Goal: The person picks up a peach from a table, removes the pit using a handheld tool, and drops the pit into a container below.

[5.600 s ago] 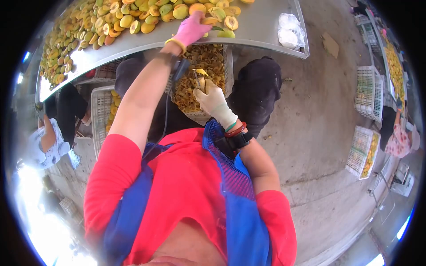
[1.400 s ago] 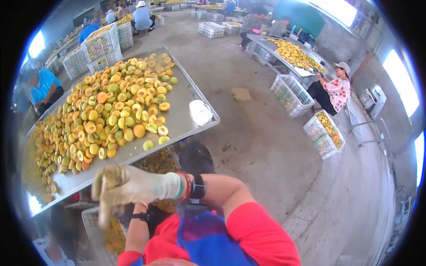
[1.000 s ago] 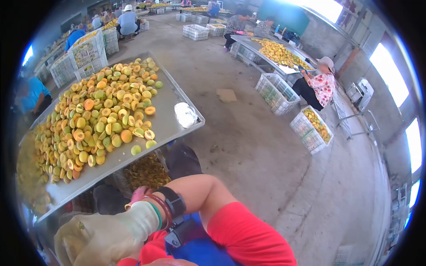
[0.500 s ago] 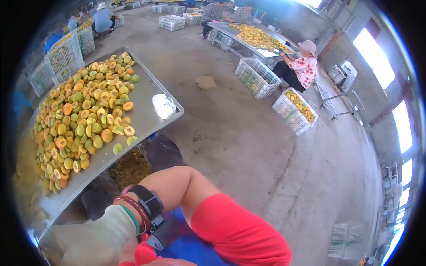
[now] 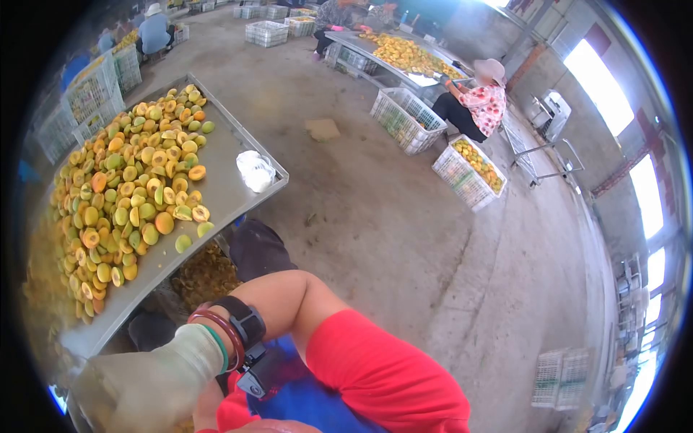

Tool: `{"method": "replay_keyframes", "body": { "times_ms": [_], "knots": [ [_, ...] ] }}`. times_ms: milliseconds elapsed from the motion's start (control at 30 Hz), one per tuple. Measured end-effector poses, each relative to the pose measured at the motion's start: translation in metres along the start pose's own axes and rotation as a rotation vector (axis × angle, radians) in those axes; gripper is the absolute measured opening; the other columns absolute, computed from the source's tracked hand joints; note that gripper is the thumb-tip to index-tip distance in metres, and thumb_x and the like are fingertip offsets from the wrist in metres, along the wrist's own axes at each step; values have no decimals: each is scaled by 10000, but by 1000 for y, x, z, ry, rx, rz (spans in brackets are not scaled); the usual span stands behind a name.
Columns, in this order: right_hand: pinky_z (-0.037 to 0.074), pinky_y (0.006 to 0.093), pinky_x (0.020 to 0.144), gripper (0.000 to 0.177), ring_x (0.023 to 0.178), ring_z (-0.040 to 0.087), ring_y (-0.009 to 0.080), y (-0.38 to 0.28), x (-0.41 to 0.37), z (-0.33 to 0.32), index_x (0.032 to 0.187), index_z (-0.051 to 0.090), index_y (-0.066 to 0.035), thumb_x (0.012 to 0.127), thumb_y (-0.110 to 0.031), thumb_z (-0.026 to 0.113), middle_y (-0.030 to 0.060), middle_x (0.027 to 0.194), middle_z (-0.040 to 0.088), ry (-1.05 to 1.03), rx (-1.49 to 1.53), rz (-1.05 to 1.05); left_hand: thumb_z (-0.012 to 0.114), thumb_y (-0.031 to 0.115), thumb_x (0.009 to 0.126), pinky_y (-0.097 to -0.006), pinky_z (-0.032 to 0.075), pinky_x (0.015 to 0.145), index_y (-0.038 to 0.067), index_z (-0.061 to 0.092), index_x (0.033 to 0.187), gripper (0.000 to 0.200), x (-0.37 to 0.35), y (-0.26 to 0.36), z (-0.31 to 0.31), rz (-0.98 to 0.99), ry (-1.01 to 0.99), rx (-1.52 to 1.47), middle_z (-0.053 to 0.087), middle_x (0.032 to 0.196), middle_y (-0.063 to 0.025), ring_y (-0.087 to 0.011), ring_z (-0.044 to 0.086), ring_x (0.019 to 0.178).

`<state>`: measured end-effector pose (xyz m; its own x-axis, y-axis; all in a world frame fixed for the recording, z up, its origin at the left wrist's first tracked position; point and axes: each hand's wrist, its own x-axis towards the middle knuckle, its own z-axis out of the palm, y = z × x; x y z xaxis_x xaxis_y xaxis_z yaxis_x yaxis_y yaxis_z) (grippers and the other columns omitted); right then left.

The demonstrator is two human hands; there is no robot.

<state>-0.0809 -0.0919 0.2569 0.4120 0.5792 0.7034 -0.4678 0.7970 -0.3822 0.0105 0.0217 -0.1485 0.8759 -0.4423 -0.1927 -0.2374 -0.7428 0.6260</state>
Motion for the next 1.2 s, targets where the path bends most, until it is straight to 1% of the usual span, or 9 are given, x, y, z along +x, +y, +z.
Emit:
{"method": "replay_keyframes", "body": {
  "times_ms": [167, 267, 333, 433, 667, 833, 967, 1133, 1200],
  "knots": [
    [531, 371, 708, 214, 884, 671, 255, 33, 20, 3, 797, 657, 63, 947, -86, 687, 184, 939, 694, -318, 478, -481, 588, 288, 958, -461, 486, 916, 53, 653, 1143, 306, 7, -8, 7, 30, -17, -24, 649, 1145, -194, -404, 598, 1089],
    [523, 371, 672, 215, 806, 668, 266, 47, 32, -21, 840, 659, 77, 976, -88, 633, 179, 845, 676, -156, -289, -1028, 591, 290, 957, -459, 488, 912, 53, 655, 1139, 306, 8, -6, 7, 23, -19, -25, 651, 1142, -192, -403, 601, 1084],
    [508, 376, 641, 235, 724, 647, 284, 32, 23, -30, 859, 647, 84, 1000, -95, 587, 171, 753, 646, -48, -770, -911, 593, 291, 956, -458, 489, 910, 52, 656, 1137, 306, 7, -6, 7, 18, -22, -28, 652, 1140, -192, -402, 603, 1081],
    [481, 387, 608, 270, 625, 597, 313, -8, 7, -27, 873, 623, 90, 1026, -112, 527, 161, 657, 594, -321, -549, -550, 596, 292, 955, -456, 491, 906, 52, 658, 1134, 306, 6, -8, 5, 20, -21, -33, 653, 1137, -190, -400, 605, 1076],
    [483, 369, 615, 305, 620, 602, 292, 12, 31, -53, 886, 625, 96, 1045, -98, 452, 166, 681, 613, -603, -197, -533, 604, 295, 952, -451, 496, 898, 51, 662, 1126, 305, 6, -9, 6, 20, -25, -34, 656, 1129, -188, -397, 612, 1065],
    [525, 314, 657, 334, 714, 660, 300, 25, 14, -48, 959, 654, 101, 1056, -106, 410, 167, 777, 671, -201, -564, -703, 609, 298, 950, -448, 499, 892, 51, 665, 1120, 305, 9, -9, 9, 19, -28, -36, 659, 1124, -185, -395, 617, 1057],
    [546, 312, 661, 328, 777, 695, 258, 26, -6, -46, 1020, 666, 126, 1049, -113, 445, 190, 878, 715, -9, 146, -53, 613, 300, 949, -445, 502, 887, 50, 667, 1115, 305, 9, -9, 8, 15, -25, -41, 661, 1120, -184, -393, 621, 1051],
    [553, 333, 648, 322, 804, 707, 228, 23, 25, -69, 1062, 665, 142, 1030, -131, 496, 210, 958, 731, -446, -497, -680, 618, 302, 947, -441, 505, 882, 50, 670, 1110, 305, 10, -8, 10, 5, -27, -38, 663, 1114, -182, -390, 626, 1043],
    [555, 339, 650, 327, 798, 709, 242, 32, 15, -67, 1065, 664, 142, 1028, -142, 506, 208, 946, 732, -296, -192, -421, 621, 303, 946, -440, 507, 879, 50, 671, 1107, 305, 9, -8, 8, 7, -24, -43, 664, 1112, -181, -389, 628, 1040]
  ]
}}
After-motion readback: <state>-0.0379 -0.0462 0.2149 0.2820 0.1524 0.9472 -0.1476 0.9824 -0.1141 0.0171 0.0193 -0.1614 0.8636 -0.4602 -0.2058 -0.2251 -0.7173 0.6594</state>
